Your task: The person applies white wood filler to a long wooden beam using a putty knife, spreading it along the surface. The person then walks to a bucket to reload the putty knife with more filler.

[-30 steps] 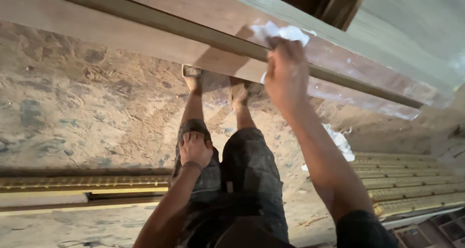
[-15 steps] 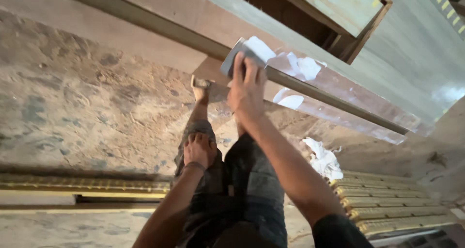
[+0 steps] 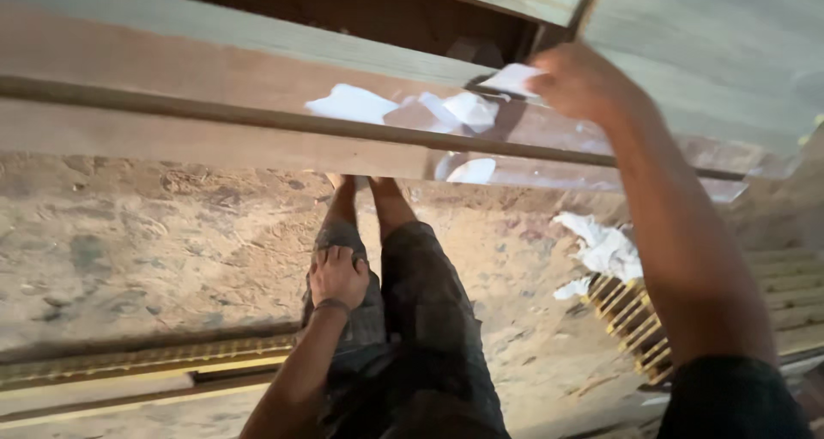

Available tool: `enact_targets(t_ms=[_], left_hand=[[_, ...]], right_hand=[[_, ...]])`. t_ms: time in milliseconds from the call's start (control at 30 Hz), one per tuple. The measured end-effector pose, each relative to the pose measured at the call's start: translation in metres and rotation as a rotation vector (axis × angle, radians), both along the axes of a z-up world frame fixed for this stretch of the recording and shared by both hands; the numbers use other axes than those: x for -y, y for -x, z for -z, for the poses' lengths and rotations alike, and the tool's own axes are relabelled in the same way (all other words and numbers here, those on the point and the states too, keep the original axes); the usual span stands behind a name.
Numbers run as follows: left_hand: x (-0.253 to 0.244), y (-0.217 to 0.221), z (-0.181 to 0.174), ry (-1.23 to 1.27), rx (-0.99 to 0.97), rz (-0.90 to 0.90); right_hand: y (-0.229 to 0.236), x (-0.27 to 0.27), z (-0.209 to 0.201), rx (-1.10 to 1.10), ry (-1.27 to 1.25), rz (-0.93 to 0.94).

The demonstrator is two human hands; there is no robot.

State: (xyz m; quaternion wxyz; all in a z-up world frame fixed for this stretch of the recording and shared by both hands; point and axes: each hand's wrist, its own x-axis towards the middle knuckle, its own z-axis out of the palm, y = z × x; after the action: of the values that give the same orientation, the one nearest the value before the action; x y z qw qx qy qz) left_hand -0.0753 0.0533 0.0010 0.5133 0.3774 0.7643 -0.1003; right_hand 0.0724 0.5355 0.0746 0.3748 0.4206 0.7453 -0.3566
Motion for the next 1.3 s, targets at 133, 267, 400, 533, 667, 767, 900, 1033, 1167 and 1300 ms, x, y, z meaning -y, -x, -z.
enact_targets(t_ms=[133,267,400,533,667,767,900,1033,1167,1300], left_hand=[[-0.008,-0.009,-0.003,0.042,-0.026,0.035],[-0.018,-0.014,-0.002,0.036,-0.061,0.11],[-0.029,-0.019,0.0,0.06,-0.054,0.138],[-0.039,-0.025,0.004,0.071,-0.05,0.192],[-0.044,-0.008,-0.001,0.073,-0.031,0.128],[-0.053,0.01,0.0,-0.041,-0.031,0.18],[-0.04,0.036,-0.001,0.008,-0.066,0.084],[-0.024,0.059,0.002,0.021,-0.134,0.183],[-0.005,0.08,0.001,0.182,-0.196,0.32],[-0.009,0.108,0.006,0.24,-0.114,0.318]], right_hand=[[-0.017,-0.002,0.008,0.138,0.145,0.134],[-0.082,-0.006,-0.019,-0.027,-0.003,0.032],[-0.148,0.064,-0.01,-0.329,-0.441,0.169],[-0.156,0.172,0.038,-0.48,-0.755,0.094],[-0.183,0.215,0.032,-0.547,-0.631,0.157],[-0.242,0.179,0.028,-0.172,-0.77,0.095],[-0.352,0.103,0.046,-0.033,-0.853,0.496],[-0.354,0.11,0.072,0.015,-0.999,0.48],[-0.222,0.143,0.07,-0.227,-0.853,0.581],[-0.057,0.163,0.037,-0.086,-0.454,0.965]])
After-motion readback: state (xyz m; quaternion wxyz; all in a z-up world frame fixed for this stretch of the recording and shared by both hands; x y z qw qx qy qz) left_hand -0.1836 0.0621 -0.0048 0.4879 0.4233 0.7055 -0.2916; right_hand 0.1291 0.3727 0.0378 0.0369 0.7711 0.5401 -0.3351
